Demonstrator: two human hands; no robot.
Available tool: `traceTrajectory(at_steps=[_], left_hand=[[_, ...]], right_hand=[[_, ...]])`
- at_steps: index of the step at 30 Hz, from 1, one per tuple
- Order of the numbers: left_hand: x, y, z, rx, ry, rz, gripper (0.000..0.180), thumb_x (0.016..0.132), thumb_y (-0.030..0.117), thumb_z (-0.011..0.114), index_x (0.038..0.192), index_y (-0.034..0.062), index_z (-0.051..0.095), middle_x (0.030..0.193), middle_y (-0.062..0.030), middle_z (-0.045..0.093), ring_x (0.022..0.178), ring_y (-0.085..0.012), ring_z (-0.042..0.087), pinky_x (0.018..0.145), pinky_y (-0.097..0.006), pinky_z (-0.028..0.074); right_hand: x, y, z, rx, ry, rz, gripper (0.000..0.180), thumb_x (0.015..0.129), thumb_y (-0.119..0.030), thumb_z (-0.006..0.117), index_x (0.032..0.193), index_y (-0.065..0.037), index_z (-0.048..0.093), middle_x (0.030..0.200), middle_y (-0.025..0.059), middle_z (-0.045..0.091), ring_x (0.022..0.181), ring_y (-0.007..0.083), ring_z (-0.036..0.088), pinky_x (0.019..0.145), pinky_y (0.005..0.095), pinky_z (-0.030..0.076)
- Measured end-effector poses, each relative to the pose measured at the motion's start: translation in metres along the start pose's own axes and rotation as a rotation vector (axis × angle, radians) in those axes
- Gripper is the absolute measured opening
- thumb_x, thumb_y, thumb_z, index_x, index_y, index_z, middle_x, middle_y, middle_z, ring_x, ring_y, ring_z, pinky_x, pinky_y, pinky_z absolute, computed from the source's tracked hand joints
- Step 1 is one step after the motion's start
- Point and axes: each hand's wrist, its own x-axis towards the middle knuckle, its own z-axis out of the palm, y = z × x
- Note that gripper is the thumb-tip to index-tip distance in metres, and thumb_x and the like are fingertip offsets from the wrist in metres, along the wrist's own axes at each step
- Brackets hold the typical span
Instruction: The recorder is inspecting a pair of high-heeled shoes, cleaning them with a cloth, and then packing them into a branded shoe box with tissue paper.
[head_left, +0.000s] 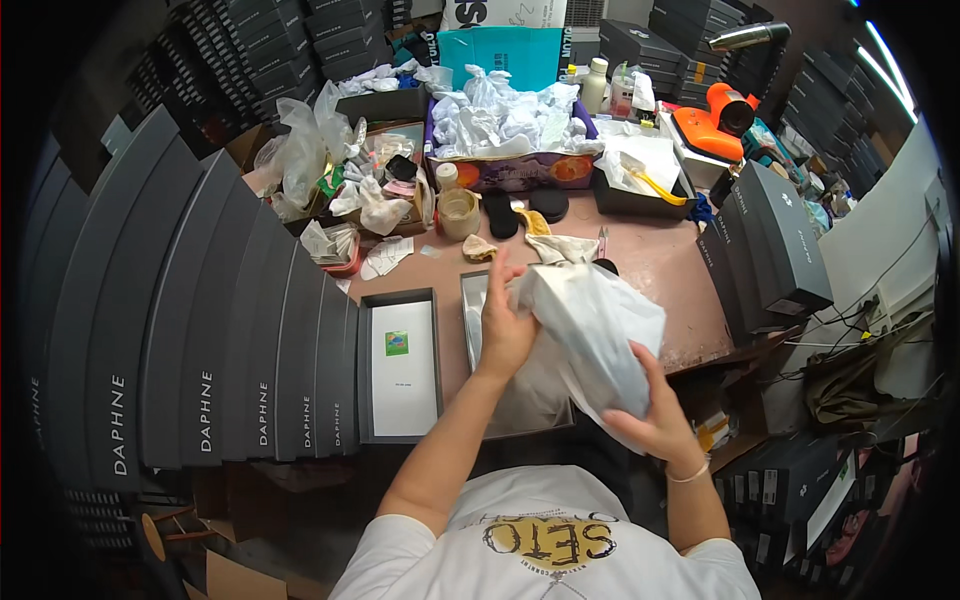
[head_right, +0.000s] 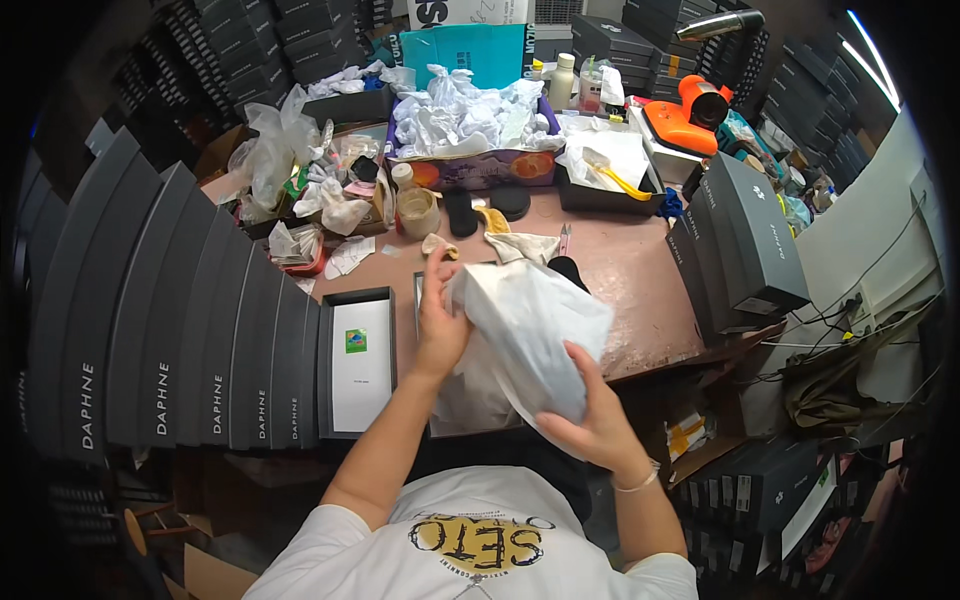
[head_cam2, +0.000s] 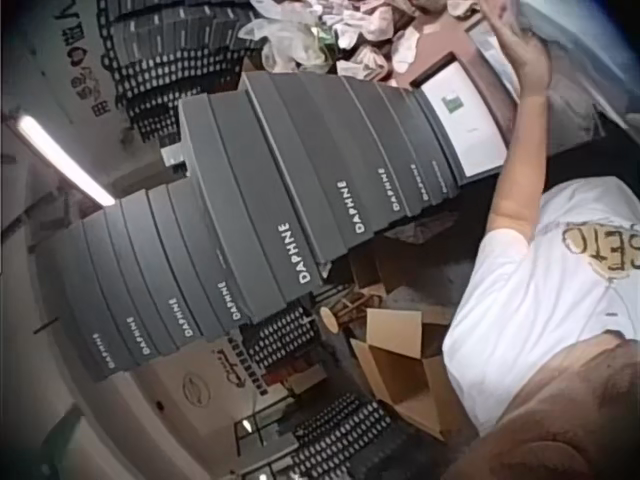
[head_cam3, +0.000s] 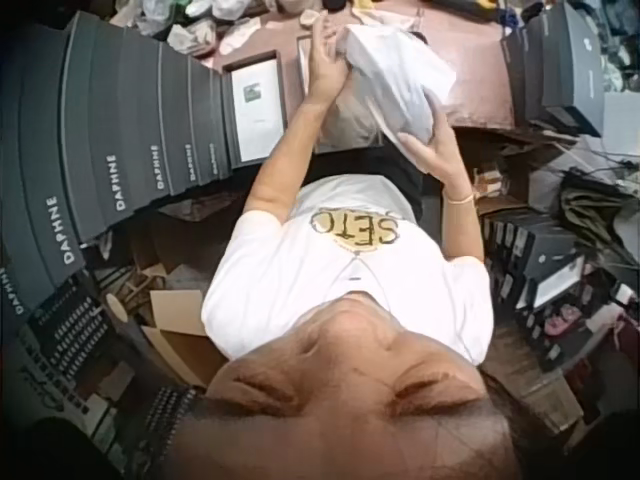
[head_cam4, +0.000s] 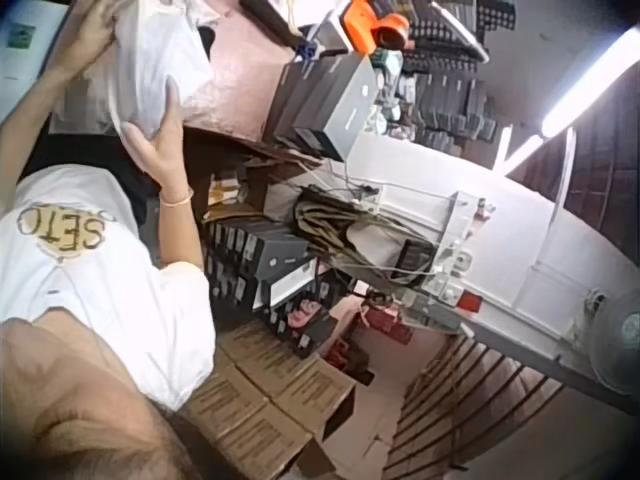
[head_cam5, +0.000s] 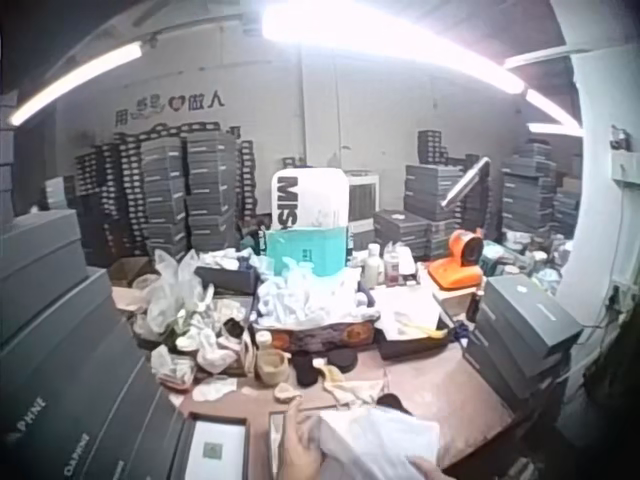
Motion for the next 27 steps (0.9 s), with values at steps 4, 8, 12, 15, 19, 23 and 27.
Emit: traceTrajectory(at_steps=[4, 8, 12, 15, 19, 23, 27], left_hand=[[-0.016, -0.090, 0.002, -0.804, 0.126, -0.633, 0.047, 0.097, 0.018, 0.049, 0.140, 0.0055, 0.034, 0.133, -0.0121, 0.047, 0.121, -0.0222, 0.048, 0.102, -0.036, 0.038], [-0.051, -0.109, -0.012, -0.618, 0.109, -0.704, 0.043, 0.100, 0.021, 0.043, 0.138, 0.0029, 0.035, 0.135, -0.0104, 0.045, 0.124, -0.0217, 0.044, 0.105, -0.036, 0.034], [-0.047, -0.098, -0.030, -0.628, -0.010, -0.740, 0.047, 0.098, 0.019, 0.047, 0.139, 0.0036, 0.031, 0.135, -0.0111, 0.044, 0.127, -0.0211, 0.039, 0.105, -0.035, 0.031], [-0.061, -0.115, -0.019, -0.214, 0.039, -0.580, 0.043, 0.096, 0.018, 0.047, 0.136, 0.0021, 0.039, 0.136, -0.0167, 0.044, 0.128, -0.0246, 0.041, 0.103, -0.036, 0.036], [-0.088, -0.076, -0.032, 0.344, -0.110, -0.024, 0.040, 0.084, 0.005, 0.049, 0.123, -0.0024, 0.053, 0.132, -0.0227, 0.048, 0.129, -0.0345, 0.041, 0.106, -0.039, 0.034], [-0.094, -0.059, -0.097, 0.825, -0.495, 0.202, 0.054, 0.072, -0.001, 0.052, 0.127, -0.0003, 0.050, 0.133, -0.0183, 0.048, 0.130, -0.0351, 0.039, 0.108, -0.051, 0.028], [-0.077, -0.050, -0.083, 0.989, -0.616, 0.235, 0.051, 0.077, 0.014, 0.063, 0.125, 0.0024, 0.050, 0.124, -0.0143, 0.052, 0.125, -0.0313, 0.043, 0.108, -0.062, 0.018]], right_hand=[[0.048, 0.023, 0.068, -0.326, 0.070, -0.016, 0.080, 0.075, -0.025, 0.071, 0.138, 0.004, 0.031, 0.123, 0.0249, 0.052, 0.119, 0.0386, 0.047, 0.105, 0.0481, 0.031], [0.076, 0.086, 0.120, -0.632, 0.024, 0.104, 0.074, 0.076, -0.033, 0.067, 0.134, 0.003, 0.036, 0.110, 0.0224, 0.057, 0.115, 0.0385, 0.046, 0.103, 0.0608, 0.024], [0.089, 0.074, 0.113, -0.776, 0.036, -0.003, 0.067, 0.076, -0.033, 0.067, 0.129, -0.001, 0.042, 0.107, 0.0210, 0.057, 0.120, 0.0400, 0.041, 0.103, 0.0658, 0.019], [0.089, 0.088, 0.123, -0.832, 0.033, -0.076, 0.062, 0.076, -0.033, 0.066, 0.127, -0.004, 0.045, 0.112, 0.0210, 0.054, 0.126, 0.0414, 0.036, 0.102, 0.0671, 0.018], [0.074, 0.101, 0.119, -0.753, 0.014, -0.047, 0.059, 0.082, -0.025, 0.063, 0.132, -0.002, 0.042, 0.126, 0.0240, 0.047, 0.130, 0.0425, 0.033, 0.105, 0.0589, 0.024], [0.094, 0.082, 0.101, -0.427, 0.023, -0.131, 0.056, 0.083, -0.016, 0.063, 0.132, 0.001, 0.041, 0.130, 0.0297, 0.044, 0.117, 0.0445, 0.047, 0.097, 0.0439, 0.041], [0.139, 0.098, 0.132, -0.657, -0.147, -0.184, 0.057, 0.077, -0.016, 0.063, 0.130, -0.004, 0.045, 0.106, 0.0253, 0.059, 0.095, 0.0382, 0.062, 0.080, 0.0441, 0.051]])
